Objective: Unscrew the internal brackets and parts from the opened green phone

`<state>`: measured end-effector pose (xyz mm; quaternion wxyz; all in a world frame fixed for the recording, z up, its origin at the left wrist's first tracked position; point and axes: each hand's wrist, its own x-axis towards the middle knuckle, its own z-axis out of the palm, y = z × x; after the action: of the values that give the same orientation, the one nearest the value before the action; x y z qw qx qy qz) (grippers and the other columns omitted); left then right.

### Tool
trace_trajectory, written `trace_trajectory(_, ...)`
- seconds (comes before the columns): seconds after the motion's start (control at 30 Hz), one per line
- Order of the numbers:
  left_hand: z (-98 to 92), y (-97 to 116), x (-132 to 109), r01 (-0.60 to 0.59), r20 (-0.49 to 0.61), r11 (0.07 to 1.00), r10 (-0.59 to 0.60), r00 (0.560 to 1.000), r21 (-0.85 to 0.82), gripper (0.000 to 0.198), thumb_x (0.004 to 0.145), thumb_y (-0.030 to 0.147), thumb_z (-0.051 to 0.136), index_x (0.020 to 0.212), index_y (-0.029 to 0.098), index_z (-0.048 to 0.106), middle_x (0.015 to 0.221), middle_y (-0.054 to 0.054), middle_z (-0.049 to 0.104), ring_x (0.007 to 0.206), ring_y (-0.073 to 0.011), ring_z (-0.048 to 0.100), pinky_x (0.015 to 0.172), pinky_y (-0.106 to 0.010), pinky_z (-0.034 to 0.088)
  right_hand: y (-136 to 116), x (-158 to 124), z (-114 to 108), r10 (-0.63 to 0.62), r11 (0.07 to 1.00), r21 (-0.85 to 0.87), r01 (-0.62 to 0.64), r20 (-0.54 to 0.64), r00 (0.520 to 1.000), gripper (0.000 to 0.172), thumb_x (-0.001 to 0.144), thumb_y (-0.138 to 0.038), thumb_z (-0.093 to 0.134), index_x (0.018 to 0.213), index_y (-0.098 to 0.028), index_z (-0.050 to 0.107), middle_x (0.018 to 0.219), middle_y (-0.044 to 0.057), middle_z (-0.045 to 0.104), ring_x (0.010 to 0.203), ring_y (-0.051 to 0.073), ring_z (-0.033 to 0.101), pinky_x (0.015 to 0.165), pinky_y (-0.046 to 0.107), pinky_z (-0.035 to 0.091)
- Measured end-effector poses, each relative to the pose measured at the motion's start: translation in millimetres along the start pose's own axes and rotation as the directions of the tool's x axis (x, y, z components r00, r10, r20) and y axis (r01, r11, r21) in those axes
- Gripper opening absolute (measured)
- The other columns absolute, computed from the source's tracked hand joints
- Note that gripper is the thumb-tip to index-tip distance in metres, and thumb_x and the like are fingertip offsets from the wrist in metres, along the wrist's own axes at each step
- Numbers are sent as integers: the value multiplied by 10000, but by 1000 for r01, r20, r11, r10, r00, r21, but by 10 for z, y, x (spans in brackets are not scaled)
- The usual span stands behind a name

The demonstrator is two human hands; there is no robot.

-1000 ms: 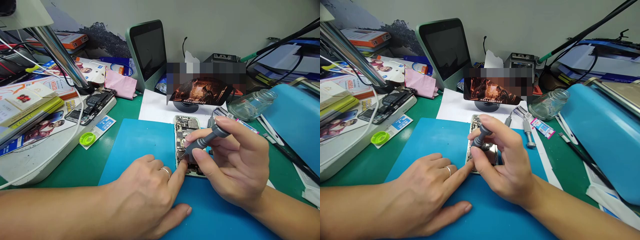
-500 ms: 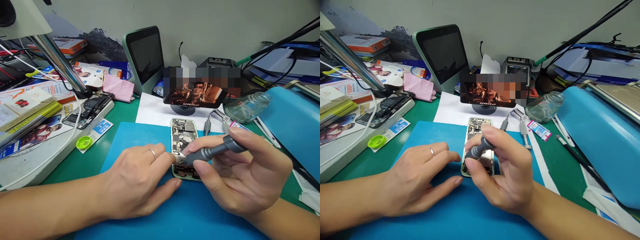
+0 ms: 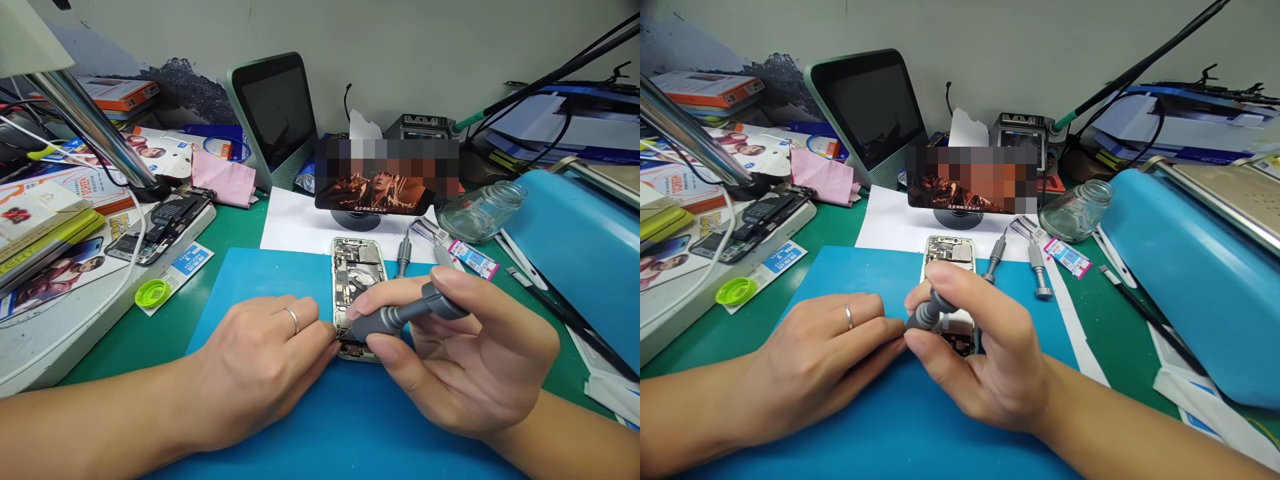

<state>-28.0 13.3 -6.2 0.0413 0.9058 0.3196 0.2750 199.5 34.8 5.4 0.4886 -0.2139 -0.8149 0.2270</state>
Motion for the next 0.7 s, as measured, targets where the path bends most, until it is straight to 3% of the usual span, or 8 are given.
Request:
trace_trajectory(0.2,-48,-23,32,-18,20,985,15,1000,172,314,1029,147,536,734,196,632,702,0,510,619,-187,443,576,-390,352,26,-5,29,30,999,-36,-33,-88,996,815,838,23,701,1541,-329,491,1084,79,789,813,204,778,578,276,666)
trace_trajectory(0.3,-78,-68,54,-16,19,956,11,1000,294,329,1002,153,543,680,215,574,681,2,504,609,-192,446,578,-395,348,32,-11,42,33,999,-27,-35,-82,996,815,842,16,705,1538,-350,488,1109,76,792,837,217,779,609,306,680)
trace_trajectory(0.43,-68,-140,78,0,45,942,-16,999,335,311,996,182,528,689,216,570,674,3,500,607,-191,477,590,-385,371,35,-12,48,33,999,-7,-34,-66,997,811,858,14,697,1539,-371,482,1161,69,789,872,215,782,673,328,705)
trace_trajectory(0.7,-84,-117,94,29,78,913,-66,995,407,297,1002,186,506,717,204,590,689,-20,542,598,-217,525,596,-402,370,41,3,59,21,1000,-5,-22,-60,998,802,871,26,672,1541,-371,480,1244,78,762,899,200,774,626,306,697)
